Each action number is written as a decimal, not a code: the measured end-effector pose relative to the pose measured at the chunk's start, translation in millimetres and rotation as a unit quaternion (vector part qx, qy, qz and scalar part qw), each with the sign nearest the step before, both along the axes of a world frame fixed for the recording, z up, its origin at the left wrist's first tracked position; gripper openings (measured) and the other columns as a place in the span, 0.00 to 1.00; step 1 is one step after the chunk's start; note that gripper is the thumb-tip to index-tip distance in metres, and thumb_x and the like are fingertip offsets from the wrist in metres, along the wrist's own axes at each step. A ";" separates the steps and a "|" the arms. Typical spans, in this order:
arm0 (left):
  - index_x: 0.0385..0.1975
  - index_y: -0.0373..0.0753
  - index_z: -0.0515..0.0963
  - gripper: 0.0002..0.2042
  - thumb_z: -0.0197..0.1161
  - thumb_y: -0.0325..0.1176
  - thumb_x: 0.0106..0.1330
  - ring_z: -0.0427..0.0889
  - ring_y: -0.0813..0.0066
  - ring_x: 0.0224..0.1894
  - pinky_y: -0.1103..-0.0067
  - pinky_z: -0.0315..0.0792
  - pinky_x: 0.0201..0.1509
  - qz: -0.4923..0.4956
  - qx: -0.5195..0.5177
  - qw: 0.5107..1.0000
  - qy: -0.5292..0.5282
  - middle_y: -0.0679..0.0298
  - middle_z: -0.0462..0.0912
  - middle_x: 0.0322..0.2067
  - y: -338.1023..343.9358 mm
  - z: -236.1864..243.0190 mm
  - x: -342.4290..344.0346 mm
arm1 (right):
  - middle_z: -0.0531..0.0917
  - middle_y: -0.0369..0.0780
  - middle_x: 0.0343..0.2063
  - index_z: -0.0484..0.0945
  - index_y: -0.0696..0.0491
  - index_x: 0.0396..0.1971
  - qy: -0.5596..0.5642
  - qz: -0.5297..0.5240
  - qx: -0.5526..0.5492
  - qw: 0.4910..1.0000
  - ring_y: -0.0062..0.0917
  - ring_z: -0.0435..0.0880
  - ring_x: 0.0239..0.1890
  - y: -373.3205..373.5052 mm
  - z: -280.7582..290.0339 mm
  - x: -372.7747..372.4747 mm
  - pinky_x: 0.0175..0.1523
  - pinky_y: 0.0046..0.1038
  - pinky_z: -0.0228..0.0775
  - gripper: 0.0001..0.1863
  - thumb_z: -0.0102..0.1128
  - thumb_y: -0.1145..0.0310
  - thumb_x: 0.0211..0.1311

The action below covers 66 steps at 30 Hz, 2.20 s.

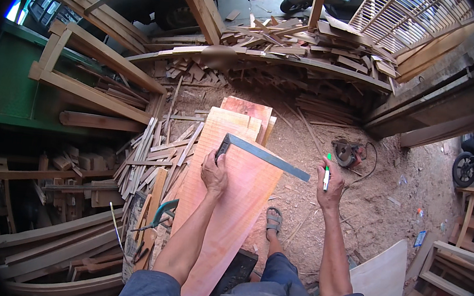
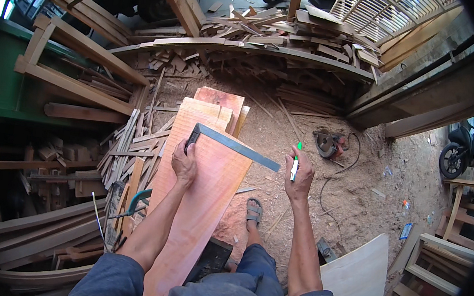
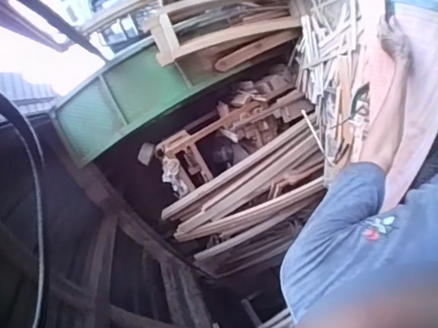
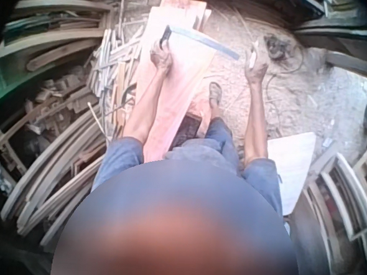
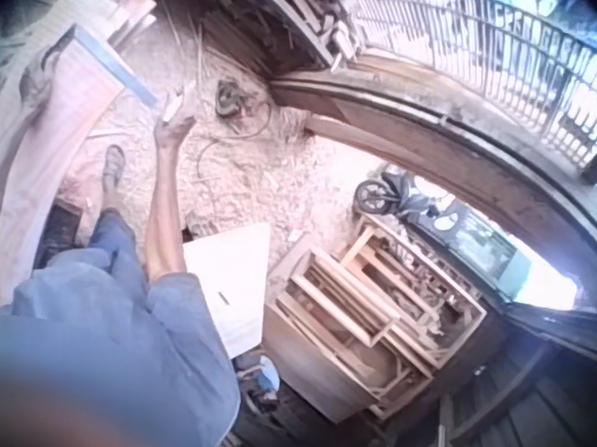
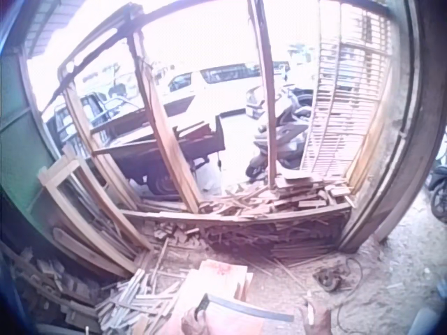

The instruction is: The person measures and marks several wooden planks using a tape measure, pencil, and try square. They handle the planks one at a time, place them on a workbench, and draw lines to indicate cut points.

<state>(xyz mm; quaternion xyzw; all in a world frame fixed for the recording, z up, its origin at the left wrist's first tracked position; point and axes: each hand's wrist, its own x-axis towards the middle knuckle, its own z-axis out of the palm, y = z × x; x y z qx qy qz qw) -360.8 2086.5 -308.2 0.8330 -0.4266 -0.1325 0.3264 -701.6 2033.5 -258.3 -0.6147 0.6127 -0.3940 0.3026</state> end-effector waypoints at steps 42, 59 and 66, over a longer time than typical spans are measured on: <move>0.51 0.38 0.79 0.14 0.62 0.40 0.73 0.82 0.48 0.43 0.57 0.72 0.49 0.001 0.041 0.997 -0.069 0.53 0.82 0.37 1.3 -2.5 -1.5 | 0.84 0.45 0.24 0.87 0.57 0.36 0.021 0.381 0.063 0.922 0.32 0.82 0.26 -109.0 3.1 173.5 0.37 0.32 0.75 0.10 0.67 0.67 0.61; 0.51 0.37 0.80 0.15 0.61 0.41 0.73 0.82 0.47 0.42 0.56 0.72 0.49 0.004 0.037 0.998 -0.058 0.52 0.81 0.36 1.0 -1.6 -2.0 | 0.83 0.48 0.22 0.85 0.58 0.33 0.091 0.368 0.113 0.918 0.35 0.83 0.26 -76.2 40.8 55.0 0.36 0.36 0.75 0.10 0.66 0.66 0.58; 0.50 0.38 0.80 0.15 0.62 0.41 0.73 0.82 0.47 0.41 0.57 0.74 0.48 0.005 0.039 0.996 -0.076 0.52 0.81 0.36 2.2 -1.3 -1.3 | 0.82 0.54 0.23 0.80 0.60 0.24 0.177 0.362 0.108 0.909 0.46 0.84 0.26 -87.5 39.3 108.7 0.36 0.42 0.76 0.12 0.63 0.66 0.59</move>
